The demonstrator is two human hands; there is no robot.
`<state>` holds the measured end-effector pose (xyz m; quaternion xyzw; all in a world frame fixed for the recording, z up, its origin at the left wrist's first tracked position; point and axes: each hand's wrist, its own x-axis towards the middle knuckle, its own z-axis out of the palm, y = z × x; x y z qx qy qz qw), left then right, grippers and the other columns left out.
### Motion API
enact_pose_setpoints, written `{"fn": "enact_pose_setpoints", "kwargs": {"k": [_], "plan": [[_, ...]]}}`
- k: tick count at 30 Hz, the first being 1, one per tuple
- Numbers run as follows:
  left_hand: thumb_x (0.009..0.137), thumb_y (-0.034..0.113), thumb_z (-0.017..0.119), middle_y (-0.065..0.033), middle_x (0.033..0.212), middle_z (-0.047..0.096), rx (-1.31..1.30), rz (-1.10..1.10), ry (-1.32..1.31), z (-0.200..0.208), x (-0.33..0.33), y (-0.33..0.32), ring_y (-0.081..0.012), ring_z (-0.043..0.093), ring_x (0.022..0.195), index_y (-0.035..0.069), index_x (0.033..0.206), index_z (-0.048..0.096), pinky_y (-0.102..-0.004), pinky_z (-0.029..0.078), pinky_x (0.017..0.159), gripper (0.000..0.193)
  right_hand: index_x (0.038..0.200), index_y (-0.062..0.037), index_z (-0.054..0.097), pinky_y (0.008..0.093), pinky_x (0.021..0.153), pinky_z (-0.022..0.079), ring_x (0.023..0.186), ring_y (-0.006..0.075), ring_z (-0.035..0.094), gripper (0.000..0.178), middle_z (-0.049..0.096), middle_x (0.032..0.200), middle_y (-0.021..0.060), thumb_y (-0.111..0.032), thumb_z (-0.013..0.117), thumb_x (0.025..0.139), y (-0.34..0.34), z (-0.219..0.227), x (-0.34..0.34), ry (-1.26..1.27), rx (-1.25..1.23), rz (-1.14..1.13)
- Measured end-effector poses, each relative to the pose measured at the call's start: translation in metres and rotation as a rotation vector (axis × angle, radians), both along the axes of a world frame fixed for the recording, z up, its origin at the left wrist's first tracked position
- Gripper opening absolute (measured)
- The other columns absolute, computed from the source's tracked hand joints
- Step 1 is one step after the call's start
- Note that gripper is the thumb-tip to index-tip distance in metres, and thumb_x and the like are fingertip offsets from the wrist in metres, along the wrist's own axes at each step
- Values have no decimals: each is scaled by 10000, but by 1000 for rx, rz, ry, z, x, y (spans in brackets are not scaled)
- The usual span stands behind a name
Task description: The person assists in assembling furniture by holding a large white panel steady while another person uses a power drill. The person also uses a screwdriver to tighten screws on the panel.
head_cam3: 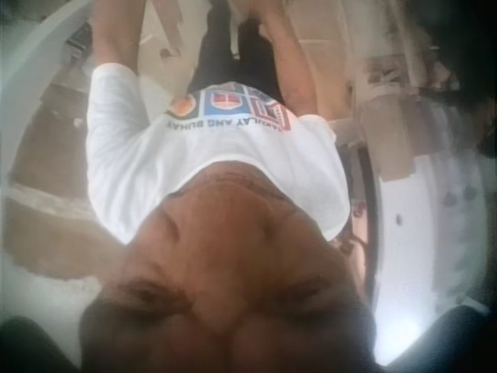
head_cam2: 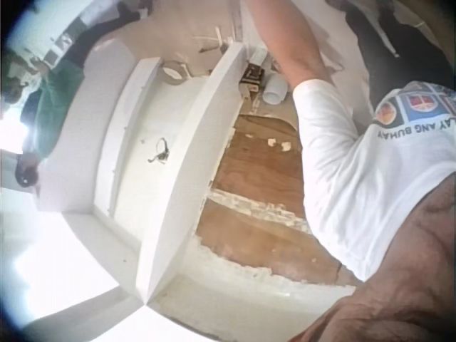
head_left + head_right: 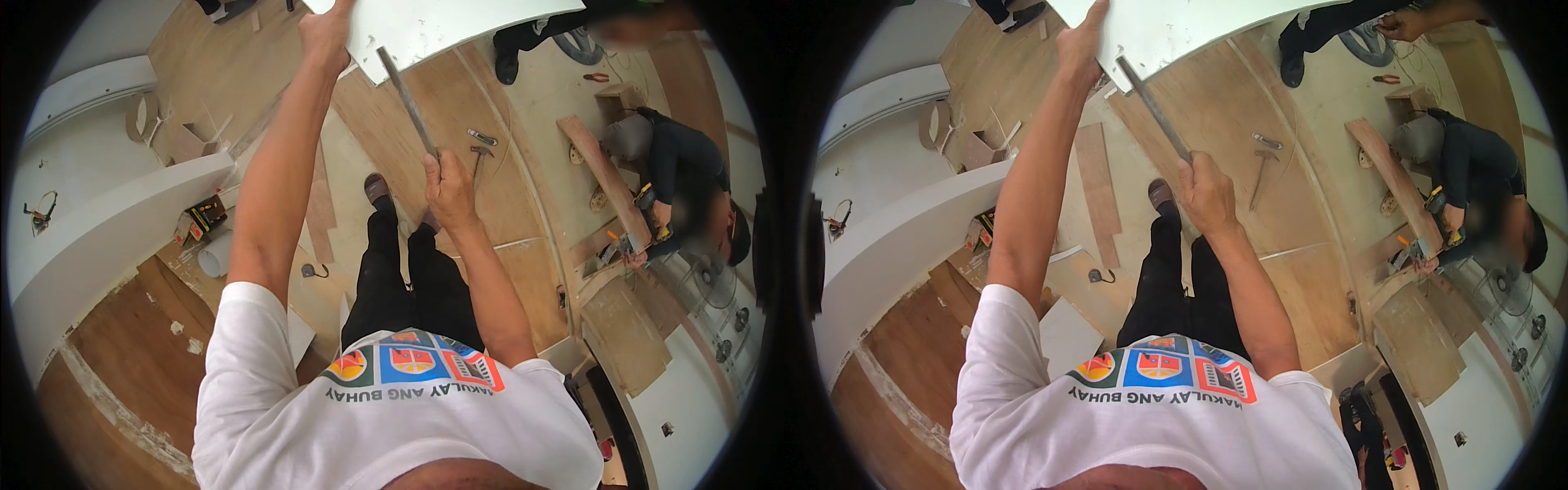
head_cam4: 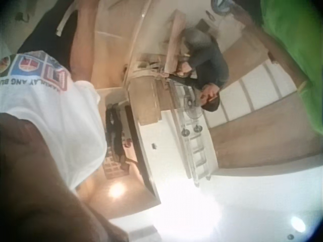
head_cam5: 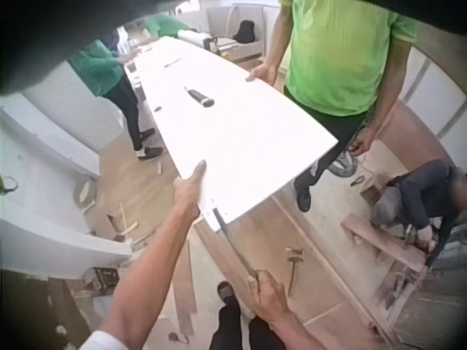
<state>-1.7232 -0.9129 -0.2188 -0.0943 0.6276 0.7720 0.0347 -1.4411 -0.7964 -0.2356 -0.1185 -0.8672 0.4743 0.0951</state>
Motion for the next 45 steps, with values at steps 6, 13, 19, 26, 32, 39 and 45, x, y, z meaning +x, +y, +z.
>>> {"fn": "enact_pose_setpoints", "kwargs": {"k": [6,13,19,26,32,39,45], "plan": [[900,273,783,-148,1066,696,53,-6,-102,0,-1,-2,-242,678,870,-107,1193,631,-381,581,713,503,913,-30,553,510,589,503,700,430,642,224,627,771,211,-235,607,988,-1,-25,4,-4,229,9],[923,208,753,-161,1089,694,170,-15,-83,-5,-1,7,-249,684,907,-117,1210,617,-381,589,731,454,908,-63,560,537,580,505,702,441,659,246,656,794,220,-293,586,993,9,-5,-90,-54,445,-35],[907,170,763,-161,1104,696,181,61,-26,-17,-6,2,-245,681,914,-117,1201,630,-383,578,763,432,871,-67,553,521,547,489,662,444,654,225,618,666,211,-256,609,980,17,-26,-23,169,405,49],[889,164,771,-148,1060,707,124,74,-56,-18,-9,6,-242,684,879,-103,1181,648,-375,577,736,414,859,-52,554,523,587,502,681,451,651,203,633,717,227,-205,654,945,23,12,-88,-31,475,-13],[889,176,773,-137,1029,710,97,115,-26,-14,-11,7,-225,684,844,-95,1154,658,-365,576,696,397,871,-20,540,533,544,464,652,467,622,218,612,706,251,-200,591,984,13,-10,-16,97,423,69],[892,171,771,-145,1070,706,150,62,-31,-15,-9,12,-230,680,883,-97,1171,654,-362,568,743,404,906,-23,542,533,547,461,637,476,616,185,618,697,248,-180,605,982,32,11,-83,118,429,-89],[898,150,764,-152,1100,704,79,131,39,-19,-1,8,-233,681,916,-103,1184,652,-365,566,737,397,971,-19,551,560,617,474,749,500,629,198,633,790,284,-213,562,1007,16,9,-23,-182,419,95]]}}
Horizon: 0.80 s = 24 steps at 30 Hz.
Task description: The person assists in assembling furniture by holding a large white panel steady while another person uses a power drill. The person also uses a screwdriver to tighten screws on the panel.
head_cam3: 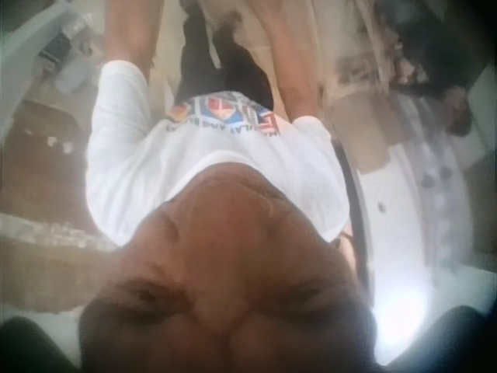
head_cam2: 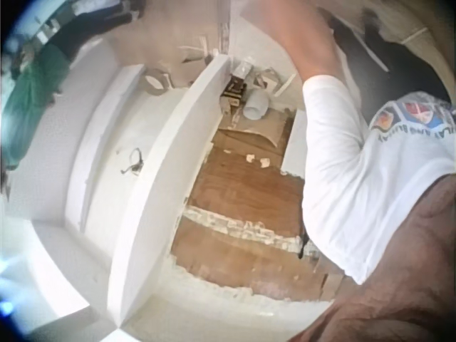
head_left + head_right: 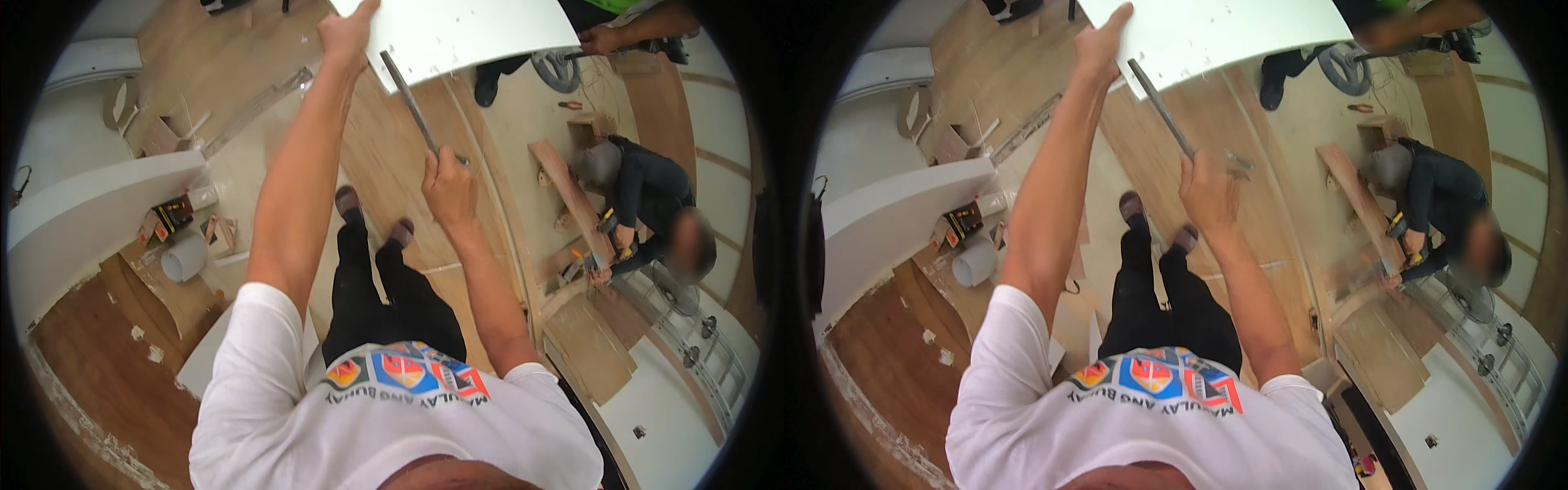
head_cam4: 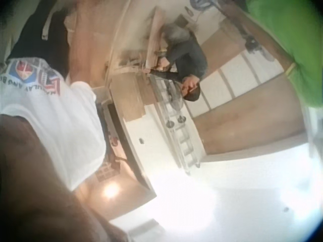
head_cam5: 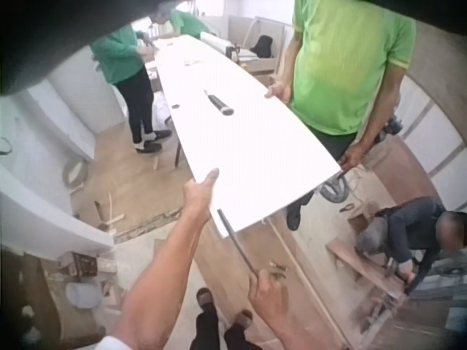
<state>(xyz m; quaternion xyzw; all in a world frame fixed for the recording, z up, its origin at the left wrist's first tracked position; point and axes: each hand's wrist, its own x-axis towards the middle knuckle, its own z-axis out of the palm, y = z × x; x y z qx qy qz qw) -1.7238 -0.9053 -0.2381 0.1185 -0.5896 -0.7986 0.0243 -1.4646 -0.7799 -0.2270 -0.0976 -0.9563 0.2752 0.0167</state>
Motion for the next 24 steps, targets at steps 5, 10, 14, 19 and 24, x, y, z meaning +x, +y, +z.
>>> {"fn": "enact_pose_setpoints", "kwargs": {"k": [5,10,14,19,24], "plan": [[895,170,770,-171,1097,701,88,-127,-114,16,6,8,-228,674,950,-116,1191,642,-378,563,791,431,922,-12,549,567,645,487,790,513,632,214,619,795,327,-210,589,994,24,22,-57,107,-34,-162],[850,173,824,-227,1073,681,49,-23,-90,-11,-9,-9,-275,715,877,-166,1154,562,-379,614,715,526,934,8,553,573,656,490,804,526,625,300,639,819,321,-276,520,1027,-10,11,4,45,5,-8],[849,171,822,-231,1046,689,52,-84,-79,-2,-11,5,-285,721,845,-173,1126,568,-380,619,701,509,931,23,556,571,656,497,779,534,624,316,646,802,313,-275,514,1027,20,40,-73,-3,46,-149],[836,165,826,-216,1019,696,89,-9,-89,10,-13,-3,-261,708,807,-172,1083,596,-362,593,652,477,958,8,576,580,665,495,790,530,626,301,641,800,316,-278,511,1028,2,9,-11,271,51,-19],[811,158,838,-176,944,709,87,-4,-50,16,-10,9,-207,677,756,-144,981,642,-366,554,624,398,995,8,575,589,674,497,814,526,634,208,636,857,341,-198,552,1003,24,56,-82,-39,-76,-139]]}}
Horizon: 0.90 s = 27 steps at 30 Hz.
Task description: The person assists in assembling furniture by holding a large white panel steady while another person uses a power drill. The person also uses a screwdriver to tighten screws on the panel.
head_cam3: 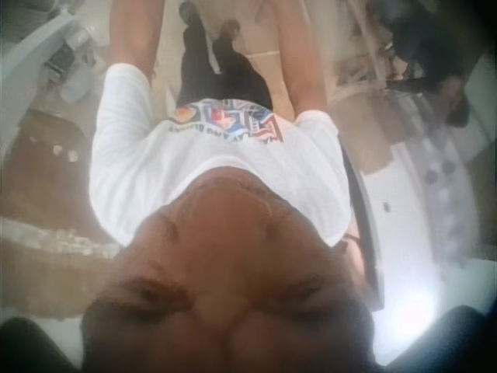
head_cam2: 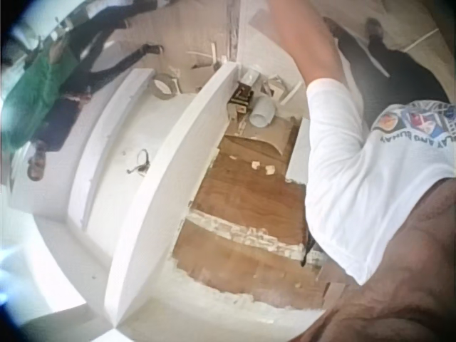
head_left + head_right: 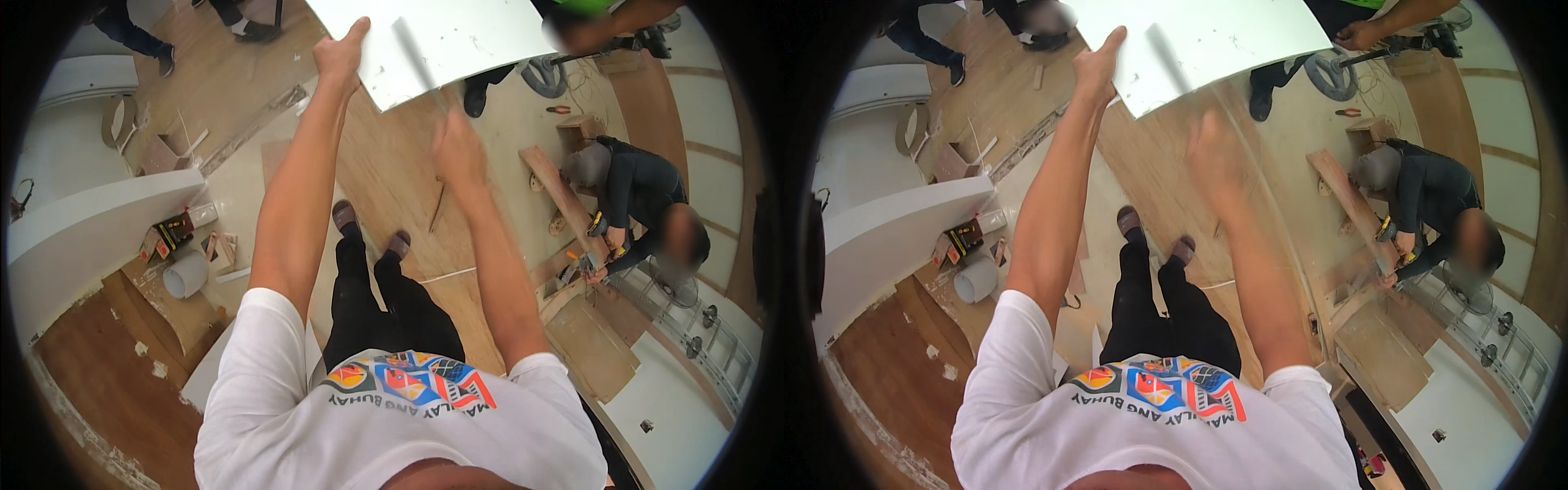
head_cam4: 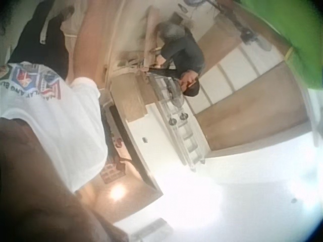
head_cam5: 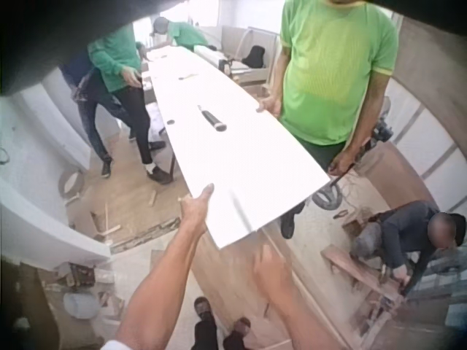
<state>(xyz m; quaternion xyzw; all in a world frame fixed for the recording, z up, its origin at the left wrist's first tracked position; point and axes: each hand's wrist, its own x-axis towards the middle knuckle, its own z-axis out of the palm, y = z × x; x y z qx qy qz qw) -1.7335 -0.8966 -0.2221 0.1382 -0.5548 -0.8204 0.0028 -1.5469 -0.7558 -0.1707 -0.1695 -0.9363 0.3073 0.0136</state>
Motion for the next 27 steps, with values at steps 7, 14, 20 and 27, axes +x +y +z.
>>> {"fn": "enact_pose_setpoints", "kwargs": {"k": [7,14,20,27], "plan": [[803,172,850,-168,1009,710,-73,39,-48,-16,7,-6,-205,672,837,-146,1064,644,-351,550,724,460,958,14,560,587,694,494,817,529,629,278,649,891,327,-255,523,1019,-40,-36,80,161,113,67],[809,164,839,-177,1025,698,-43,-19,-74,-13,14,-8,-212,668,864,-150,1071,625,-355,548,725,462,948,22,559,583,659,494,807,537,626,312,642,865,346,-278,522,1027,-22,-4,26,30,22,-18],[827,170,832,-209,1038,694,-13,-26,-116,-7,10,-1,-244,685,884,-149,1111,586,-361,568,746,493,924,34,541,574,630,494,735,520,635,317,639,786,324,-262,523,1035,-35,9,28,-117,45,5],[833,171,829,-204,1027,690,-7,4,-81,-10,10,-6,-241,679,861,-136,1087,591,-363,569,716,464,915,13,538,572,619,492,720,489,645,269,644,763,298,-231,536,1028,-61,-16,71,-9,91,57]]}}
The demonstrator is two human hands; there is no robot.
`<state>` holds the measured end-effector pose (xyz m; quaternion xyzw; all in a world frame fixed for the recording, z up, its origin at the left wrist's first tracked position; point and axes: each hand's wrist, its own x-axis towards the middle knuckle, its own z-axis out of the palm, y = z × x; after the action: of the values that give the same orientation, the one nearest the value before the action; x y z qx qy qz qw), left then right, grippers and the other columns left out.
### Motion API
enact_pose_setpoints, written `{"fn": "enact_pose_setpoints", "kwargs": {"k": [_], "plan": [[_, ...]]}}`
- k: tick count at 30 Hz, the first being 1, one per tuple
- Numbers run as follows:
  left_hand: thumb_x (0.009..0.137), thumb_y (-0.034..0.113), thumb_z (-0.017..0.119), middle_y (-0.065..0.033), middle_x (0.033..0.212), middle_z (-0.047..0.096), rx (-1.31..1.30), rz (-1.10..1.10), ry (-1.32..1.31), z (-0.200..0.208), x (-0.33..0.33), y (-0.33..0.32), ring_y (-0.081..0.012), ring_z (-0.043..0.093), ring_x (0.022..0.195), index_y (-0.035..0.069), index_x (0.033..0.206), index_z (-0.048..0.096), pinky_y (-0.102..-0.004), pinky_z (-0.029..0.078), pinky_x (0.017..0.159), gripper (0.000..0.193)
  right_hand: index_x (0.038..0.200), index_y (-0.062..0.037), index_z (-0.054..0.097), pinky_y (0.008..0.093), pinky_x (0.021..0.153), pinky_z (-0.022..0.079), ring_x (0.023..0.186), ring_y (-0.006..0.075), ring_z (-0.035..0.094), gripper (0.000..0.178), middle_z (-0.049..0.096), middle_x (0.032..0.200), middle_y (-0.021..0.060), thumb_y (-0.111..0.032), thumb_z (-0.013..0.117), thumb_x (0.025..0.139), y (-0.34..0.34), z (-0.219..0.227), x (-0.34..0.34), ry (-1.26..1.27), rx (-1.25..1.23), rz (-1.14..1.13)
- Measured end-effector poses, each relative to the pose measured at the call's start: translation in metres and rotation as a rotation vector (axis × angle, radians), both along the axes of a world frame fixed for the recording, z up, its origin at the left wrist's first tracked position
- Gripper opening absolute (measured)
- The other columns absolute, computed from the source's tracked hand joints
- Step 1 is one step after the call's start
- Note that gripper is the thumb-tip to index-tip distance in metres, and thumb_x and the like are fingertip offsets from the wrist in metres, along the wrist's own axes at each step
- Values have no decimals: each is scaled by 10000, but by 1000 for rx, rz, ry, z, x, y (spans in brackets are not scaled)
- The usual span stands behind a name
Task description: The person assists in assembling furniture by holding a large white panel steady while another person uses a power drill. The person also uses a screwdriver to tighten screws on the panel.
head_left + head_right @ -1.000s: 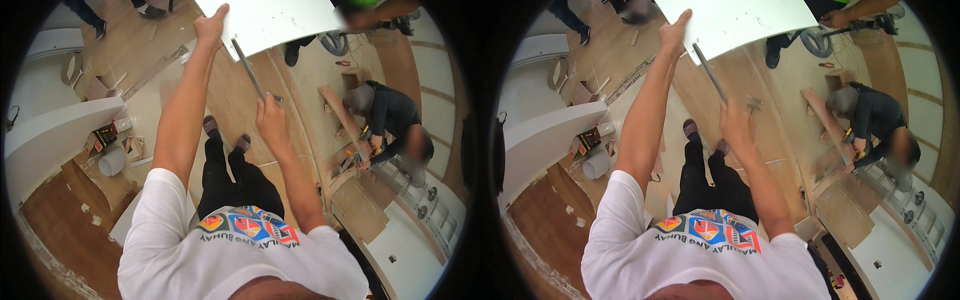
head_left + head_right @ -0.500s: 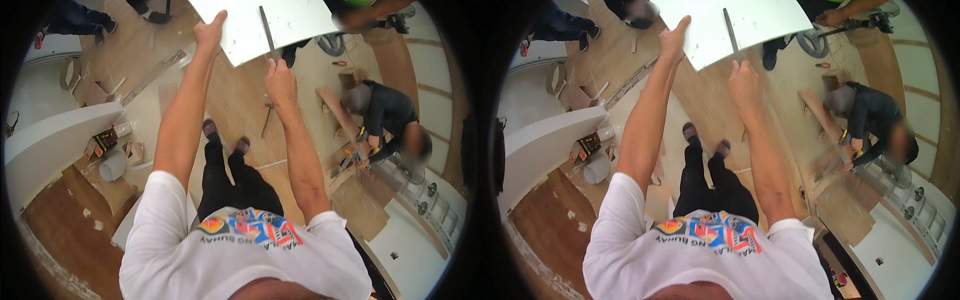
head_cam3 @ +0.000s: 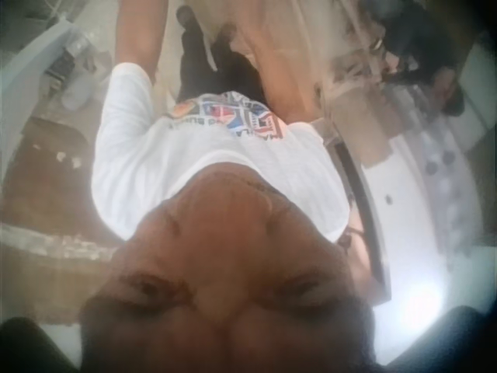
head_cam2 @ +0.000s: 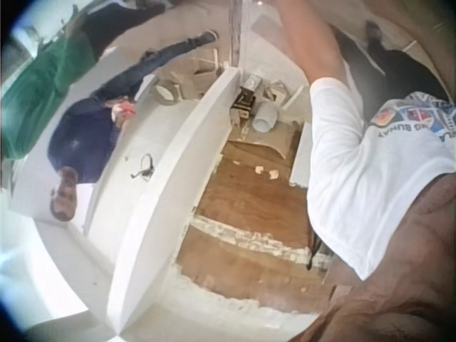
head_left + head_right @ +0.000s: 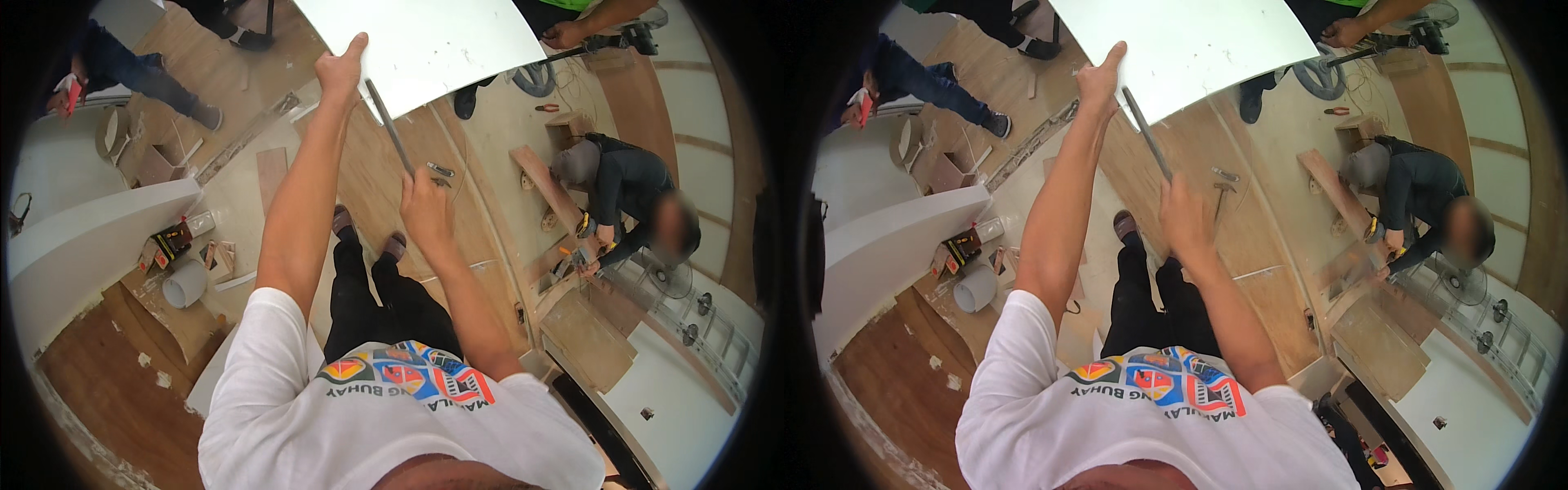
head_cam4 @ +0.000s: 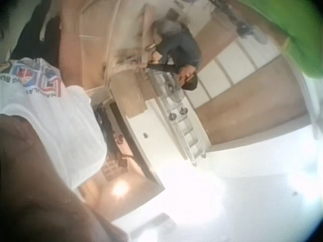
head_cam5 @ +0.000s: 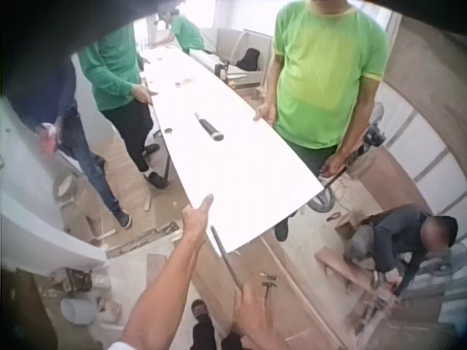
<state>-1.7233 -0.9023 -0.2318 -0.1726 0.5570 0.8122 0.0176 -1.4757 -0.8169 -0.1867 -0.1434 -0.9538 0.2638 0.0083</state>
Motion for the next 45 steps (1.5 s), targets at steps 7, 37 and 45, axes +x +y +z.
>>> {"fn": "enact_pose_setpoints", "kwargs": {"k": [7,37,45], "plan": [[826,188,836,-218,1047,676,47,-21,-49,14,-1,7,-243,672,891,-135,1084,587,-361,564,748,482,899,8,527,559,587,489,707,478,649,270,642,739,284,-231,543,1024,1,-4,1,71,85,-46],[825,194,841,-210,1060,689,96,-21,-48,16,7,10,-254,663,949,-137,1102,576,-366,557,772,507,958,-7,526,584,694,486,809,521,626,211,636,879,325,-210,564,1000,24,-10,-11,95,79,-121],[824,238,839,-220,1054,649,-71,-41,-100,5,-6,11,-253,631,930,-144,1061,570,-365,538,819,524,968,-2,565,568,724,518,833,499,644,266,662,895,298,-267,573,994,51,0,-54,-33,-20,-209]]}}
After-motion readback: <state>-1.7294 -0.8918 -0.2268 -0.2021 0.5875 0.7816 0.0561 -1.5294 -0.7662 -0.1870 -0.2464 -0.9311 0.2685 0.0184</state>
